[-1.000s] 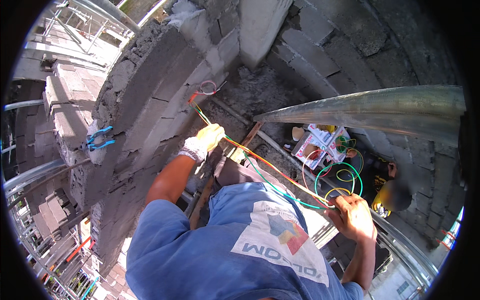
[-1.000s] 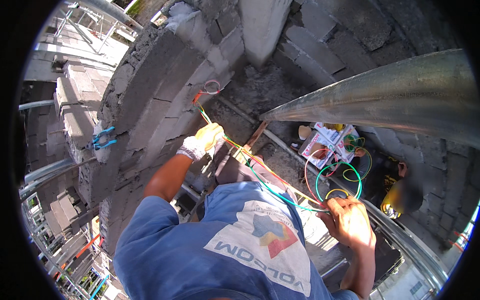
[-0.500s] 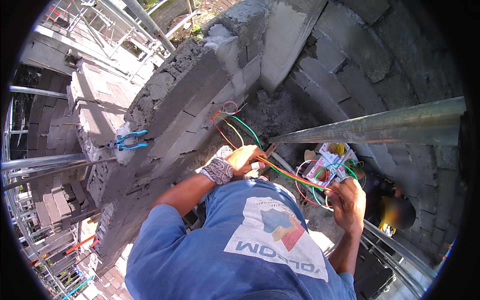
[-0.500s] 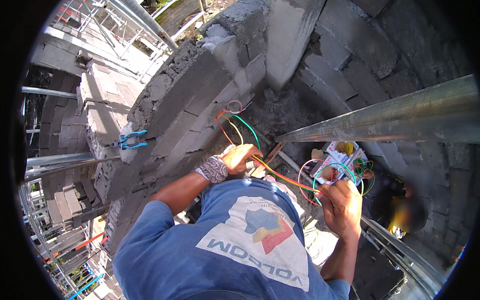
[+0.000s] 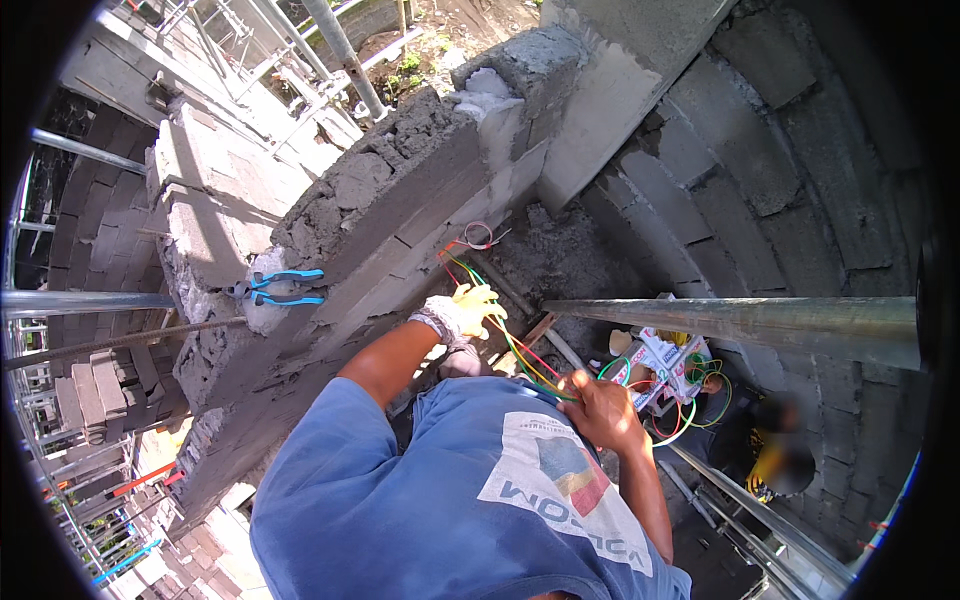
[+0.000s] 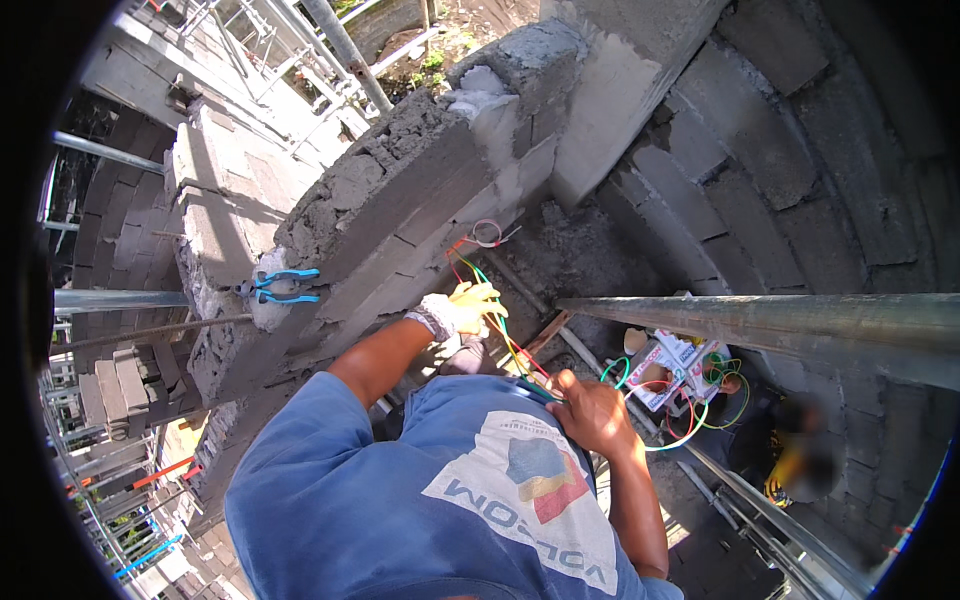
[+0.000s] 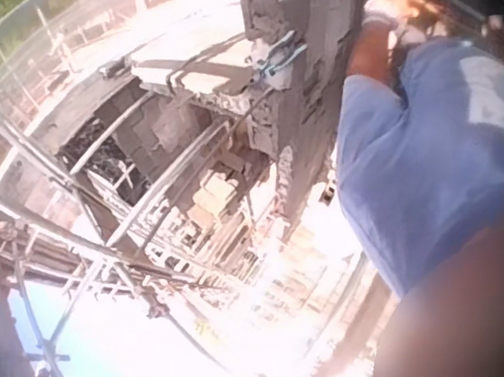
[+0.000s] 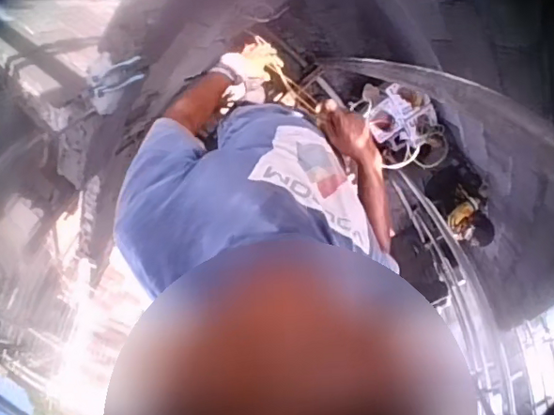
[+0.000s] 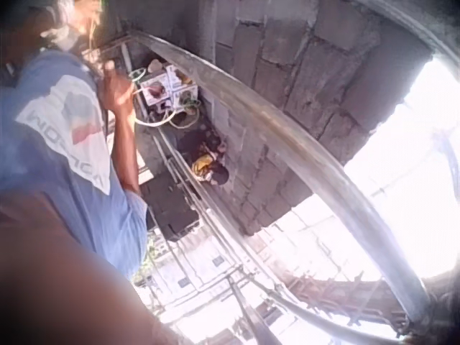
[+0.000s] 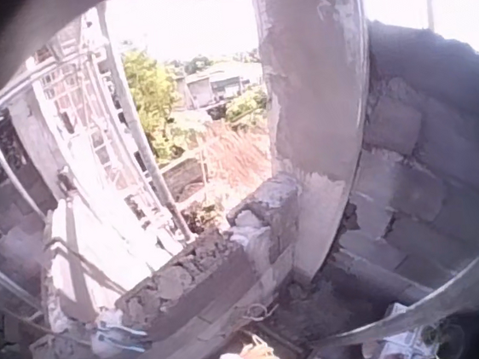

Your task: The person strips insulation from multiple colored wires and inserts them into holes in a concrete block wall. They use pliers to cut and strip the wires, then push the stripped ends into the wall openings.

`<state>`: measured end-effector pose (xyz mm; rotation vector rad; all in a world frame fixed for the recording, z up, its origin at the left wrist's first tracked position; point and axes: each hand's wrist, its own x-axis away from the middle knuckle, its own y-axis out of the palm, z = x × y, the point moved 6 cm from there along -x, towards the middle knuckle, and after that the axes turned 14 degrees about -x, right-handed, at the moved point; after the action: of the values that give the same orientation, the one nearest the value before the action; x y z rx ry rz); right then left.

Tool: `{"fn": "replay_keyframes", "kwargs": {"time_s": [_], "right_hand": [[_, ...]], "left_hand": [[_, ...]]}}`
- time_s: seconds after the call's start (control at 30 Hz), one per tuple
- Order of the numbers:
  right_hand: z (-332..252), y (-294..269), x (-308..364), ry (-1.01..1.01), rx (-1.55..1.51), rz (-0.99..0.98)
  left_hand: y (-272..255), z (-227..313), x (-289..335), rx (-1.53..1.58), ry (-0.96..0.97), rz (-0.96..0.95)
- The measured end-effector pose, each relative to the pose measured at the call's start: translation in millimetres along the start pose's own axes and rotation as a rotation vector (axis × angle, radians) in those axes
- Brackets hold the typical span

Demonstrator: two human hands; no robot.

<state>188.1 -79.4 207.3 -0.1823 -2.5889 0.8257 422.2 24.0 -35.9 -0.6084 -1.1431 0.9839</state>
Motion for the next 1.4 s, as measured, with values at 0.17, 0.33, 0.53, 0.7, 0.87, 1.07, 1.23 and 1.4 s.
{"fn": "replay_keyframes", "kwargs": {"time_s": [0.17,0.33,0.53,0.7,0.87,1.07,1.23,1.4], "right_hand": [[42,57,-104,-0.054,-0.004,0.011],[124,123,-158,0.172,-0.086,-0.138],[277,151,-48,0.57,0.101,-0.461],[284,-22,157,0.941,0.357,-0.035],[94,-156,210,0.405,0.402,0.529],[42,-158,130,0.452,-0.002,0.748],[58,-111,118,-0.106,-0.104,0.873],[140,-70,184,0.114,-0.394,1.518]], "left_hand": [[-22,42,-19,0.346,0.094,0.149],[-4,33,1,0.096,0.077,0.31],[17,23,8,0.255,0.22,0.358],[1,32,-22,0.555,0.102,0.134],[-58,61,-65,0.411,0.107,0.104],[-175,171,-41,0.375,0.514,0.001],[-193,264,-43,0.658,0.605,-0.039],[-171,277,-61,0.687,0.548,-0.043]]}}
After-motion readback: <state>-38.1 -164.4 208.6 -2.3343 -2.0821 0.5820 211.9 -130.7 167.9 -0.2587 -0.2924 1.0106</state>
